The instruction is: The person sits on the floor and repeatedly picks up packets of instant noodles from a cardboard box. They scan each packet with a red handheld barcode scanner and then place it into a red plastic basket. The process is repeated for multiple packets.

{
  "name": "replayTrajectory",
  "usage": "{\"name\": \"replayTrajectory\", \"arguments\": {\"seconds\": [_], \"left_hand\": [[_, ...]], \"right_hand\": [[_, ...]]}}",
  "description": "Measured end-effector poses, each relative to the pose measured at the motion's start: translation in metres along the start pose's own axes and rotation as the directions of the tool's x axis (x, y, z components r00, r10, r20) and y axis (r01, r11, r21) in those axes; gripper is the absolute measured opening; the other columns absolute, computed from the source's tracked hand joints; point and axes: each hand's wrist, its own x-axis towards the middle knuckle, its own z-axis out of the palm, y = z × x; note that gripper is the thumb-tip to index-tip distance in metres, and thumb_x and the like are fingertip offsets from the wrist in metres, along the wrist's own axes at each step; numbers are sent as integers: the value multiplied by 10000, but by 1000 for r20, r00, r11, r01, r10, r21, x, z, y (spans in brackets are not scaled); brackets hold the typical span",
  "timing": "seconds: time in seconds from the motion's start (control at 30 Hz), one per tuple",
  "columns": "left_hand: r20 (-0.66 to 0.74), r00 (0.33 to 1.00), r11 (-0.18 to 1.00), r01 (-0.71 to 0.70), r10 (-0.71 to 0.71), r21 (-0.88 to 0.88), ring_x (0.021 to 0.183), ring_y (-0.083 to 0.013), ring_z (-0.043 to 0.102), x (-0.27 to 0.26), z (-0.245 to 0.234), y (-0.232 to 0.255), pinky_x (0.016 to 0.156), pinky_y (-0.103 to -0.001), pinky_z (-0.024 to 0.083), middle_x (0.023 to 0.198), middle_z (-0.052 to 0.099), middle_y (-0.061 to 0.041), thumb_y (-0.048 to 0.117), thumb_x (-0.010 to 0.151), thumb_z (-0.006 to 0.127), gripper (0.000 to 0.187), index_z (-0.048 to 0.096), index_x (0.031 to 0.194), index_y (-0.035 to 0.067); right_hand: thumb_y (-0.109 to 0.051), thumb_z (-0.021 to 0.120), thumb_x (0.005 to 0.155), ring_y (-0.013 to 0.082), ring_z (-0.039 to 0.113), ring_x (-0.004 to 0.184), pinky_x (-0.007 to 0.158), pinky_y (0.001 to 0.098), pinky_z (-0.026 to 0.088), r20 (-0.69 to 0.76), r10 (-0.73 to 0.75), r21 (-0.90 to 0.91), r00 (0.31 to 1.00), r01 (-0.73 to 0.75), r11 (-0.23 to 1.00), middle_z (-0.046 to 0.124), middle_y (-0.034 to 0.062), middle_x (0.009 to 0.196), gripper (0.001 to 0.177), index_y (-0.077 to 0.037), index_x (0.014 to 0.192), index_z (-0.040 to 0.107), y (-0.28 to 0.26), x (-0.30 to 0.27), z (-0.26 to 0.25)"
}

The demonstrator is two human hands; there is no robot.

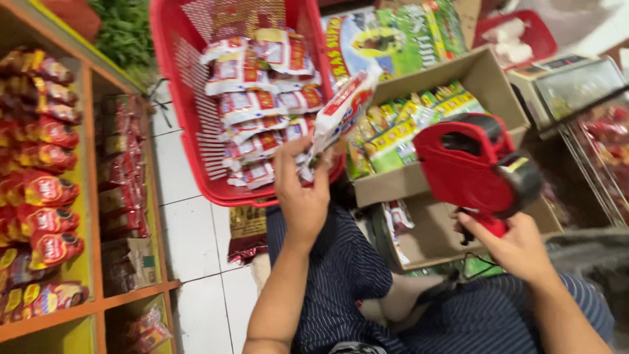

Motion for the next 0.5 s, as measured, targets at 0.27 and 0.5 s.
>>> {"name": "replayTrajectory", "arguments": {"seconds": [0.27,0.5], "left_hand": [[86,956,895,-292,279,338,1443,-368,450,124,-31,-54,1225,-472,405,1483,513,-126,-88,930,677,542,570,1435,81],[304,920,929,-313,245,198,1584,-384,275,91,-3,-48,1313,-493,309,1689,339,-122,136,1053,758,594,470,1572,111]], "right_hand": [[-80,713,940,157,713,885,826,294,556,-47,-104,-99,993,99,990,773,84,992,215,26,1124,742,-18,20,-1],[-134,752,931,113,688,959,871,283,538,-108,-189,-226,976,161,961,754,52,1074,253,-23,1158,735,-28,21,-4]]}}
